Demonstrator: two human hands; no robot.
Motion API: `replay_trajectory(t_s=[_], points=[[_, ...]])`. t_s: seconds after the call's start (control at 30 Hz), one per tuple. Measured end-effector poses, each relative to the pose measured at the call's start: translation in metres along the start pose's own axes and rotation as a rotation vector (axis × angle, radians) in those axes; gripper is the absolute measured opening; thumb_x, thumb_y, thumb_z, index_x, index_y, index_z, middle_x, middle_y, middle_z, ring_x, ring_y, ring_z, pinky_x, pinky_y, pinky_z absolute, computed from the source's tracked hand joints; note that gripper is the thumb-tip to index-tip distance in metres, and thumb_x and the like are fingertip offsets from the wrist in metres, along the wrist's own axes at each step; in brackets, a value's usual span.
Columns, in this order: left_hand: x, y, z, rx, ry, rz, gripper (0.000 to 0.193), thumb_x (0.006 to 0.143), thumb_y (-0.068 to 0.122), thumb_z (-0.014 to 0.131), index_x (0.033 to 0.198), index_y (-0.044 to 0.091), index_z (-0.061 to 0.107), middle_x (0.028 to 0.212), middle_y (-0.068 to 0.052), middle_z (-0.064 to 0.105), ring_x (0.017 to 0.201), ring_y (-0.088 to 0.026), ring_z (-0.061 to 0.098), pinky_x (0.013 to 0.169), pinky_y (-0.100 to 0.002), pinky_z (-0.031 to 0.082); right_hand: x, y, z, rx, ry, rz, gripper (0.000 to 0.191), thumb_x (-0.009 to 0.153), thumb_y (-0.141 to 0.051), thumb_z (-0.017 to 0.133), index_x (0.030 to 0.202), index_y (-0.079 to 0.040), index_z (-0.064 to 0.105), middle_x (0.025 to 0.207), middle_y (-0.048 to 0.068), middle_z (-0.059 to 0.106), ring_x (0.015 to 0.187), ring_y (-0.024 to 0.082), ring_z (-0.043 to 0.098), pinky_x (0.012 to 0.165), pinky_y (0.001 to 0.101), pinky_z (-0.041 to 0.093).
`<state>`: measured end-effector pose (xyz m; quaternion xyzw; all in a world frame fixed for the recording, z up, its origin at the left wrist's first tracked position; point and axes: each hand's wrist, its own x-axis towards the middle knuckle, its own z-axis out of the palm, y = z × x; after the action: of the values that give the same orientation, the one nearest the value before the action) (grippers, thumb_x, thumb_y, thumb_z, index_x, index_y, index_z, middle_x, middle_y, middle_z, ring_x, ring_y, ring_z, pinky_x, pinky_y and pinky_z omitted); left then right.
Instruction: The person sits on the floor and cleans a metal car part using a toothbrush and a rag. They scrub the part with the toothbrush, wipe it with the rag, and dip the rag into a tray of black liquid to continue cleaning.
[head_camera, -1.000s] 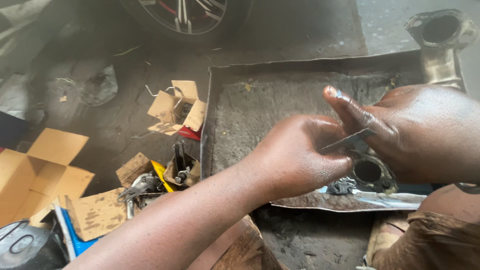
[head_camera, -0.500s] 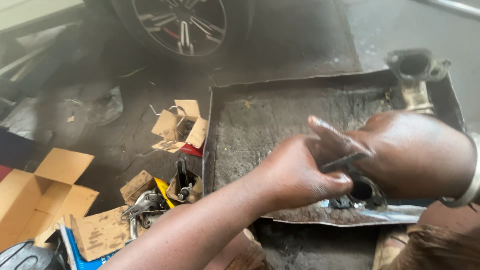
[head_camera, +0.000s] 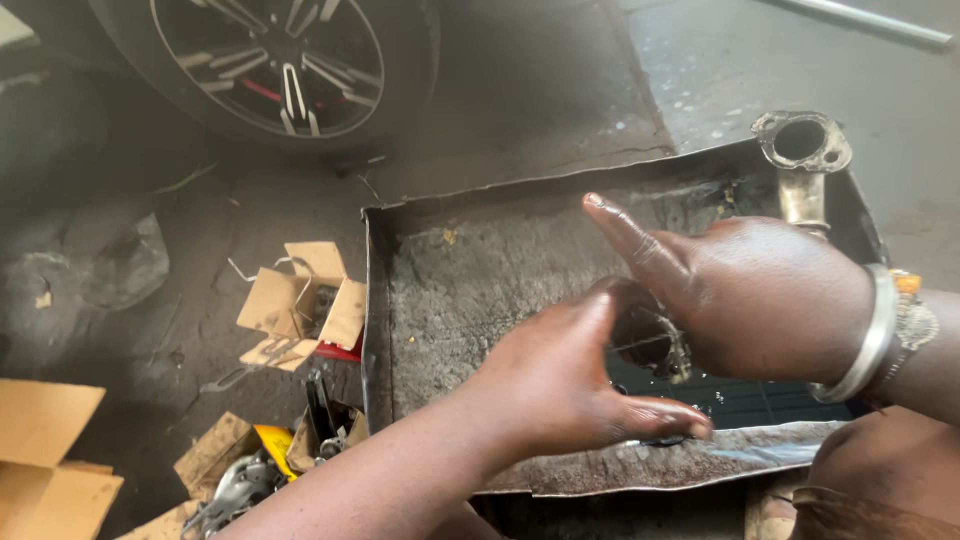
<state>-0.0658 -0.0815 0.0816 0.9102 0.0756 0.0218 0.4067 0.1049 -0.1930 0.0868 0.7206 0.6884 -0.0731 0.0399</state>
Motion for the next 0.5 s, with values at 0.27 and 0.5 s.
replay_trajectory(t_s=[0.27,0.5], points=[[0.010,-0.022,0.000,-0.127,0.344,-0.175,0.042,0.080,0.036,0.074,0.110,0.010,0.061,0.091,-0.009,0.073,0.081,-0.024,0.072,0.074,-0.039,0.058,0.019,0.013,-0.002,-0.059,0.601,-0.253,0.104,0.063,-0.020,0.080,0.152,0.000,0.032,0.097,0.016,0.072,0.079,0.032,0.073,0.069,0.0471,0.058],[0.000,-0.043,-0.034,-0.189,0.657,-0.120,0.030,0.083,0.025,0.071,0.105,0.009,0.059,0.079,-0.005,0.070,0.069,-0.019,0.069,0.065,-0.035,0.057,0.018,0.028,0.021,0.649,0.194,-0.161,0.051,0.091,-0.052,0.079,0.124,-0.014,0.069,0.103,0.006,0.077,0.093,0.021,0.073,0.081,0.0368,0.060]])
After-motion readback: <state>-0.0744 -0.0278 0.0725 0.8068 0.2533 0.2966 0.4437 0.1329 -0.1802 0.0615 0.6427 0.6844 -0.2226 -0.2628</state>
